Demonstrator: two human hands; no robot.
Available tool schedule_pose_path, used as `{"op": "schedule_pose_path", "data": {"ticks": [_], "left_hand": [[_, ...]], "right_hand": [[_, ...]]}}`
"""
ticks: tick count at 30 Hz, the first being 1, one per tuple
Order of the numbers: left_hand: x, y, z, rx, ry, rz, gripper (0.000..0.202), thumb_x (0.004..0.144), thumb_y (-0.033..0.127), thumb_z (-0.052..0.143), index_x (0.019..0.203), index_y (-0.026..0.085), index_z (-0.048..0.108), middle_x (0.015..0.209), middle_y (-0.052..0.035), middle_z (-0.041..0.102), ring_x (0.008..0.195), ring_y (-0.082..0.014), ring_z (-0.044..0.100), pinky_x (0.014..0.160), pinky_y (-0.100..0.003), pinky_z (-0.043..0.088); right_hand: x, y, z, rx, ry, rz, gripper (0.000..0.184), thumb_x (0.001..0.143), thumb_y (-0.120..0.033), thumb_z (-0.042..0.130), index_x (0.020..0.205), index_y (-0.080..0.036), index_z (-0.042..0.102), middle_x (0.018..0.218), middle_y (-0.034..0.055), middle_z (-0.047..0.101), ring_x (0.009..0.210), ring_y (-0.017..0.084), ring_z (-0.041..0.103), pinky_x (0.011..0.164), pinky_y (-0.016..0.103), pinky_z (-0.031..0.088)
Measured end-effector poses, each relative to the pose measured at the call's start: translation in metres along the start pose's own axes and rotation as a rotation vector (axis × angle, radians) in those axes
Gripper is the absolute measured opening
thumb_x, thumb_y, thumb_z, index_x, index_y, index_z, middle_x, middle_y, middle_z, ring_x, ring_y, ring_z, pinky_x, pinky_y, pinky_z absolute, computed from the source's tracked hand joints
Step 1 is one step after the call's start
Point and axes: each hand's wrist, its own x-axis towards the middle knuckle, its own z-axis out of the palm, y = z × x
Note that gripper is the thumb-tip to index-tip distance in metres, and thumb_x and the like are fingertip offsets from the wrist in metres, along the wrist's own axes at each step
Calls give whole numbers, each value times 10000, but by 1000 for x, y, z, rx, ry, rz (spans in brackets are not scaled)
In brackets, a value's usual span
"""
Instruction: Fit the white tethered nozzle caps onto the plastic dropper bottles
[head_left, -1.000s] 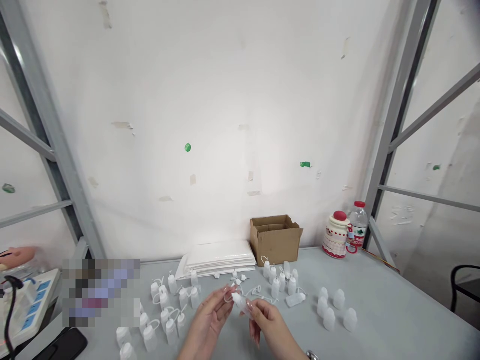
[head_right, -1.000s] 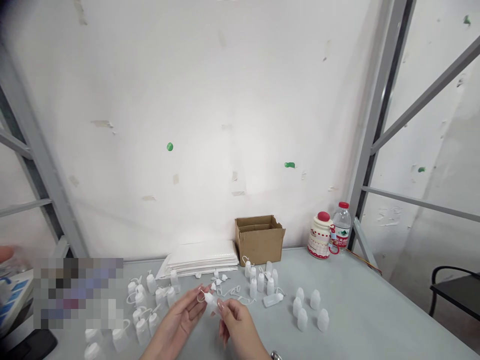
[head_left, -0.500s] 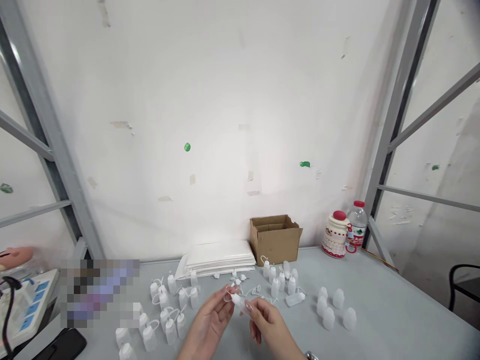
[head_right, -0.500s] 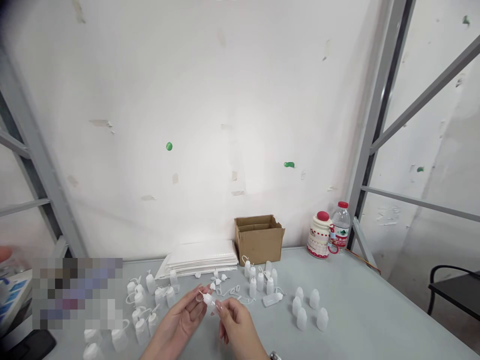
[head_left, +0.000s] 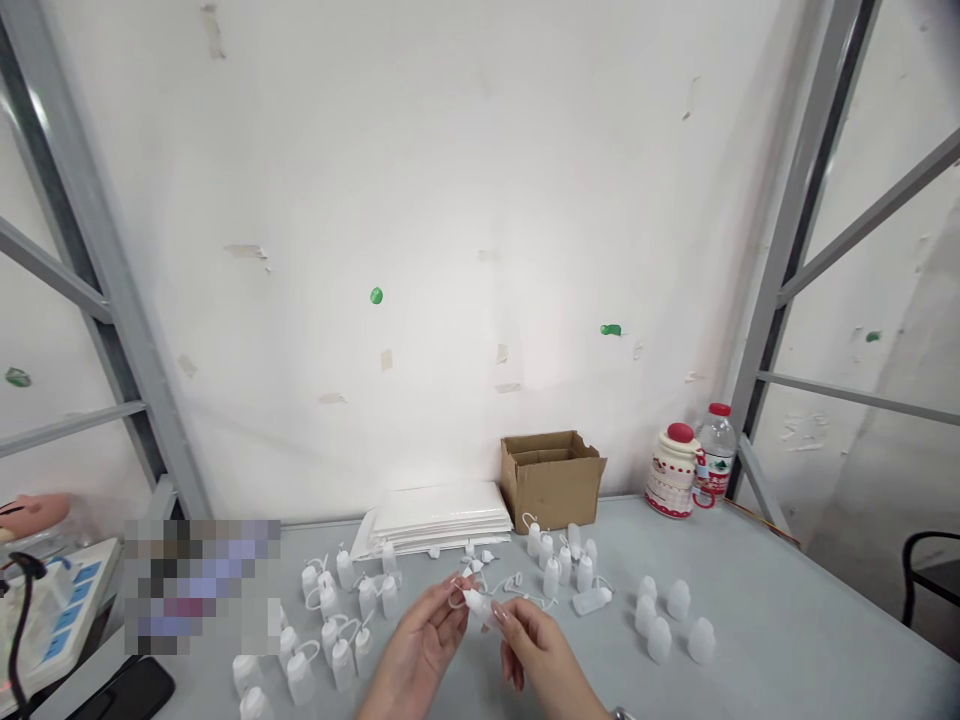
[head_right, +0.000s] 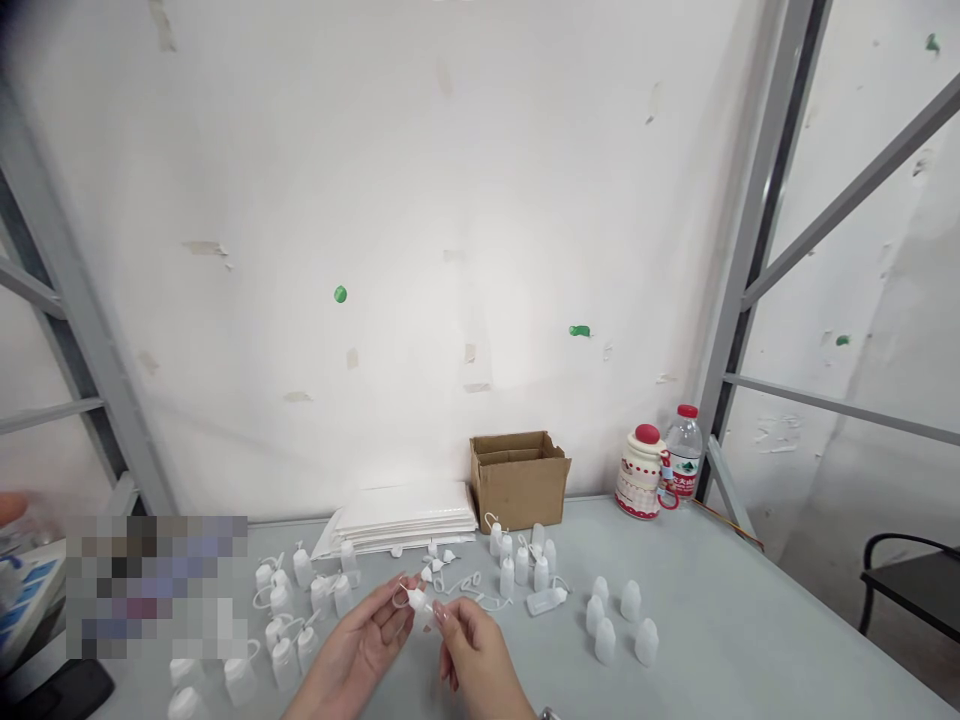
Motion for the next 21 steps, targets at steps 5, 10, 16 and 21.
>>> {"op": "schedule_pose_path", "data": {"ticks": [5,10,16,21], "left_hand": [[4,-3,-5,68,-22,32,107,723,109,599,711,122,704,768,-72,740,693,-127,666,683,-200,512],[9,-14,-10,148,-5,145,72,638,186,685,671,130,716,761,-68,742,752,-136,654,727,-186,489],[12,-20,-12,196,1,176,241,448,288,804,621,142,722,732,-62,746,713,-139,636,704,-191,482],[11,-17,-7,157,0,165,282,434,309,816,655,155,730,726,-45,746,704,-130,635,694,-187,486]], "right_hand": [[-4,-3,1,-134,56,-48,626,637,-809,296,655,-201,443,429,-66,399,417,106,382,459,231,325],[-8,2,5,-289,117,-72,569,711,-757,243,626,-219,407,450,-53,397,462,136,424,508,254,344],[-7,10,5,-364,130,-108,530,751,-716,210,645,-230,392,471,-48,402,478,152,430,501,255,349],[-9,6,7,-307,111,-93,522,760,-711,203,643,-232,376,457,-59,390,463,141,426,501,244,352]]}}
